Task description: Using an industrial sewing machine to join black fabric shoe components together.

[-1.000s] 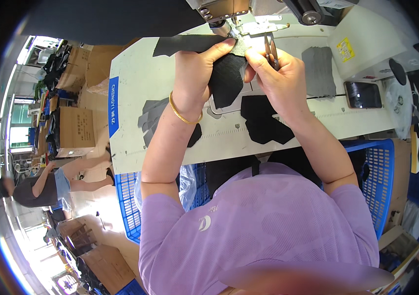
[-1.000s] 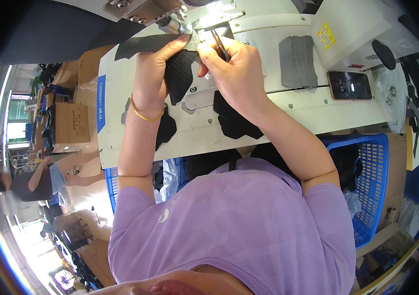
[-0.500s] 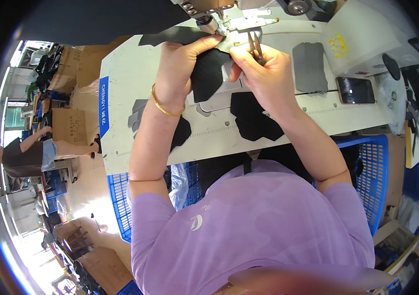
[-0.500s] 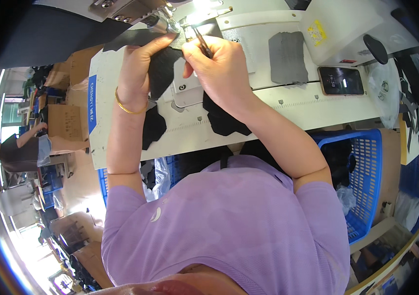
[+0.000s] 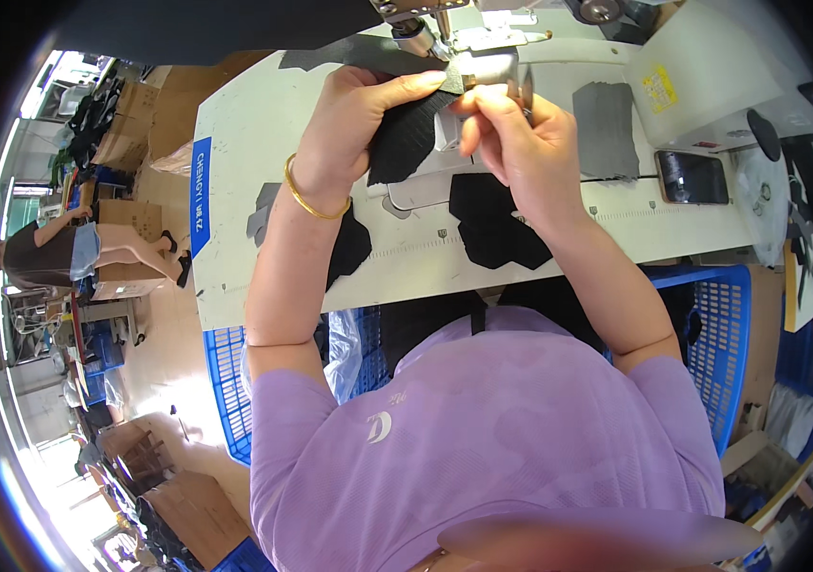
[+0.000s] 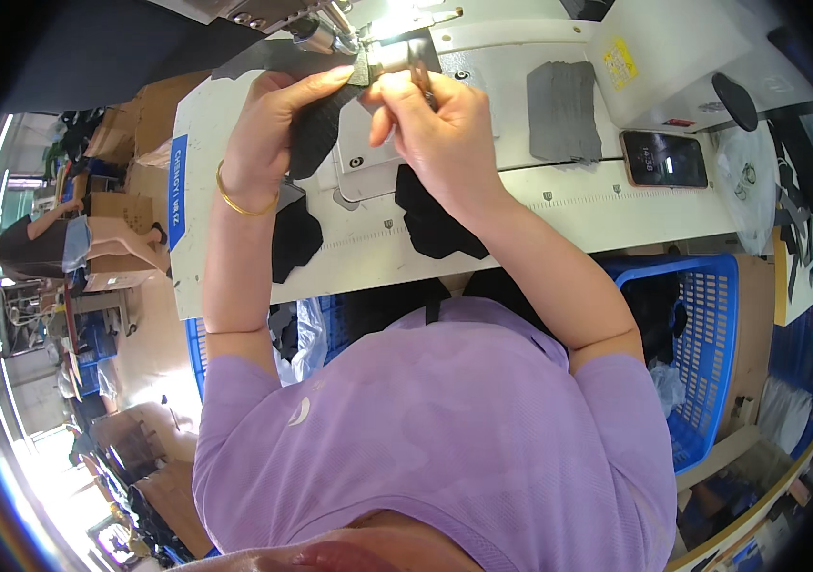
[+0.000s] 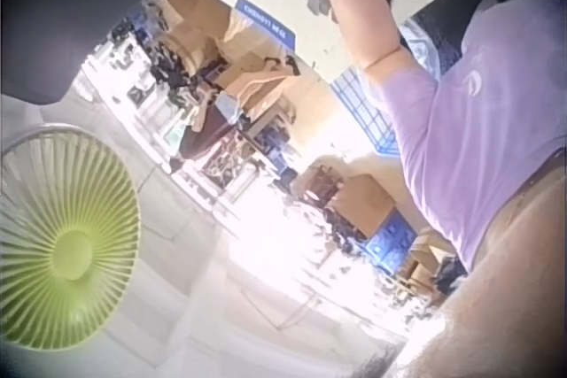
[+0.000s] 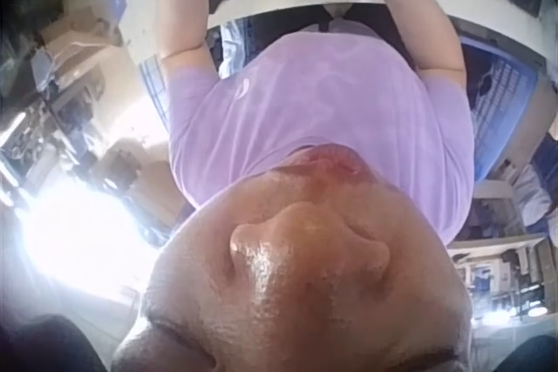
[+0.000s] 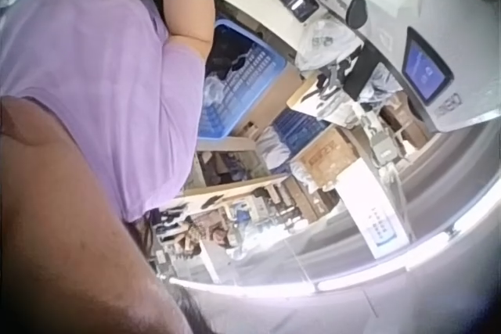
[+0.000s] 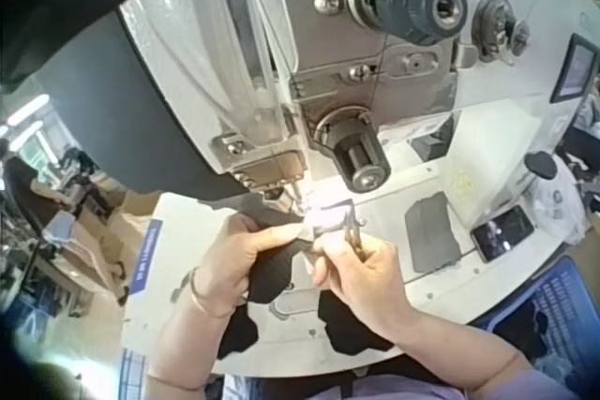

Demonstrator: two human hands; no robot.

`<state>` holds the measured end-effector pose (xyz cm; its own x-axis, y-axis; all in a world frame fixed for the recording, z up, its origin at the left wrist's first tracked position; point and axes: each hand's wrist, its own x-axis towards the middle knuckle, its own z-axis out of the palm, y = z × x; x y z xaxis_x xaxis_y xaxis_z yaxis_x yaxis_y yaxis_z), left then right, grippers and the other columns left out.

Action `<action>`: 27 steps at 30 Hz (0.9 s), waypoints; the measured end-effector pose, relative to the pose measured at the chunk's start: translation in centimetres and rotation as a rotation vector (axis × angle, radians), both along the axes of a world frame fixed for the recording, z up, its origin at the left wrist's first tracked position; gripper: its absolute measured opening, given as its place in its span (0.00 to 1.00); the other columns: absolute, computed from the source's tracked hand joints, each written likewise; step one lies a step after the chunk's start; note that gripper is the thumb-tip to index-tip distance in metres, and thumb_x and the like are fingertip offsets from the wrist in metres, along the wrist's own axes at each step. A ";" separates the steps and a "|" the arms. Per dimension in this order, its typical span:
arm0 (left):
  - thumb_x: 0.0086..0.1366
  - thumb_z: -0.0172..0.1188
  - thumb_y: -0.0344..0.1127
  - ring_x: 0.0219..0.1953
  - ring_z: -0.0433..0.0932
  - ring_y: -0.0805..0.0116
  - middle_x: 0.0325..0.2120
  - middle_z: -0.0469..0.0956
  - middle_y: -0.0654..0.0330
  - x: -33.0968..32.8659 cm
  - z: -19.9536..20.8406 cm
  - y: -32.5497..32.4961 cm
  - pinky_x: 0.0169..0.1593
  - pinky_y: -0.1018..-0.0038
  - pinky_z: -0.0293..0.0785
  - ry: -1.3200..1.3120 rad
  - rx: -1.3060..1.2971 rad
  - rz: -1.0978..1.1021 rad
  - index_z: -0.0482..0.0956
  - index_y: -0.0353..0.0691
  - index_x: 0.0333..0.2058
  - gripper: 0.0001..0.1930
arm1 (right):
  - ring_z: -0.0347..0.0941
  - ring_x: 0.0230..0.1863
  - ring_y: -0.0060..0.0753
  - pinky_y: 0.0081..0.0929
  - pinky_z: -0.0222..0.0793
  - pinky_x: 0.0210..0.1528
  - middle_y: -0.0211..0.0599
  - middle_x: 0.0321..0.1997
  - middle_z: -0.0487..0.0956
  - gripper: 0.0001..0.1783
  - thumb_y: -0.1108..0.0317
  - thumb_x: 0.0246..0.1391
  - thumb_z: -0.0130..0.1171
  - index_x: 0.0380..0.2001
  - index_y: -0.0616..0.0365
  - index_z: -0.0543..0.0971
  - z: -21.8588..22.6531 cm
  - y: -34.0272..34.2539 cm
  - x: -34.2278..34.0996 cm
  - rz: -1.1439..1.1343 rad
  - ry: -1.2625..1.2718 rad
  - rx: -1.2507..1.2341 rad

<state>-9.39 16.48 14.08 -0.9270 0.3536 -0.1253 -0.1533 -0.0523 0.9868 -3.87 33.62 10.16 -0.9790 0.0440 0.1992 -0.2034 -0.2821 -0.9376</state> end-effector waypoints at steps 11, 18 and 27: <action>0.58 0.67 0.28 0.26 0.80 0.74 0.29 0.82 0.55 -0.4 -0.1 -0.4 0.32 0.80 0.77 0.076 0.041 -0.034 0.81 0.27 0.36 0.10 | 0.59 0.14 0.08 0.14 0.52 0.15 0.30 0.16 0.77 0.13 0.65 0.58 0.57 0.24 0.61 0.79 0.2 -0.6 -0.2 0.027 -0.008 -0.035; 0.58 0.66 0.27 0.28 0.80 0.73 0.31 0.82 0.55 -0.6 0.5 -0.4 0.34 0.79 0.77 0.063 -0.024 -0.023 0.81 0.28 0.38 0.10 | 0.59 0.13 0.08 0.16 0.53 0.15 0.29 0.16 0.78 0.13 0.66 0.58 0.55 0.21 0.60 0.79 0.2 -1.3 -0.4 -0.041 -0.008 0.027; 0.59 0.62 0.23 0.31 0.81 0.72 0.32 0.83 0.56 -1.5 -0.3 0.1 0.37 0.80 0.78 0.183 0.040 0.038 0.82 0.31 0.38 0.08 | 0.59 0.14 0.08 0.14 0.54 0.17 0.28 0.17 0.78 0.11 0.68 0.57 0.53 0.28 0.62 0.82 0.1 -1.0 -0.2 -0.004 -0.008 0.019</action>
